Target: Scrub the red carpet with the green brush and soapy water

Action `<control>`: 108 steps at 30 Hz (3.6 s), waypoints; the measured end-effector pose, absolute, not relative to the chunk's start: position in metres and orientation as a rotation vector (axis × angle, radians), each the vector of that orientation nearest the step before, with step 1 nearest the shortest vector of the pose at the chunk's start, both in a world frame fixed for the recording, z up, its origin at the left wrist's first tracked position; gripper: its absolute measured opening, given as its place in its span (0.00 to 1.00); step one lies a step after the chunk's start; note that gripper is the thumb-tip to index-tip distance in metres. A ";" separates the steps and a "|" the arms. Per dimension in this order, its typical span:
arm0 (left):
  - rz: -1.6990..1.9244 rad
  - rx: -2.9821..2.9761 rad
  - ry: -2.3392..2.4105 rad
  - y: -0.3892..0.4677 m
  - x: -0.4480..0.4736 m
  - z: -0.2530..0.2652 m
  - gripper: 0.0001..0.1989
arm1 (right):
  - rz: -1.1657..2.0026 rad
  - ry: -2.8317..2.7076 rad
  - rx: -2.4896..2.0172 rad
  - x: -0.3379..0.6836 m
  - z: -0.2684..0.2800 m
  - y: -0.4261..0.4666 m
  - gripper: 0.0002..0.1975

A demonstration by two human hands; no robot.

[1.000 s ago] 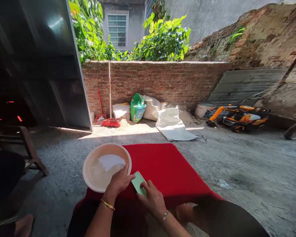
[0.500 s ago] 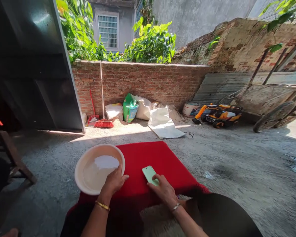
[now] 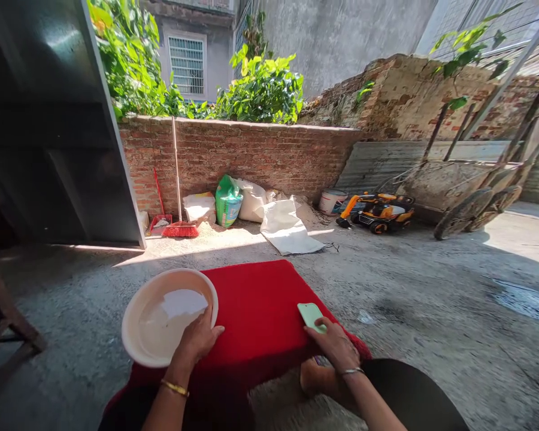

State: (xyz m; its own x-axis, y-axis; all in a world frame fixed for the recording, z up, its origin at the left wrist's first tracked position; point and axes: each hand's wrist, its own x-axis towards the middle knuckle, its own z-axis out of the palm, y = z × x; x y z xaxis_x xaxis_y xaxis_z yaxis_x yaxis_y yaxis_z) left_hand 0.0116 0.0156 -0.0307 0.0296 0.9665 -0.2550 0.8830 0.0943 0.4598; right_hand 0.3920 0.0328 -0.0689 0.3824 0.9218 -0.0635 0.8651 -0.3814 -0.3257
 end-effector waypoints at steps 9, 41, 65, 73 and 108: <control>0.176 1.779 1.839 0.017 0.011 -0.033 0.37 | 0.425 -1.774 -2.083 0.322 -0.100 0.041 0.09; 0.128 1.700 1.836 0.009 0.016 -0.024 0.42 | 0.477 -1.972 -1.970 0.249 -0.097 0.076 0.09; 0.165 1.681 1.854 0.012 0.013 -0.033 0.45 | 0.457 -2.037 -1.616 0.224 -0.146 0.100 0.12; 0.106 1.725 1.860 0.010 0.014 -0.030 0.43 | 0.316 -1.765 -1.937 0.238 -0.138 0.104 0.11; 0.123 1.721 1.858 0.009 0.017 -0.024 0.41 | 0.241 -1.640 -1.774 0.256 -0.151 0.114 0.08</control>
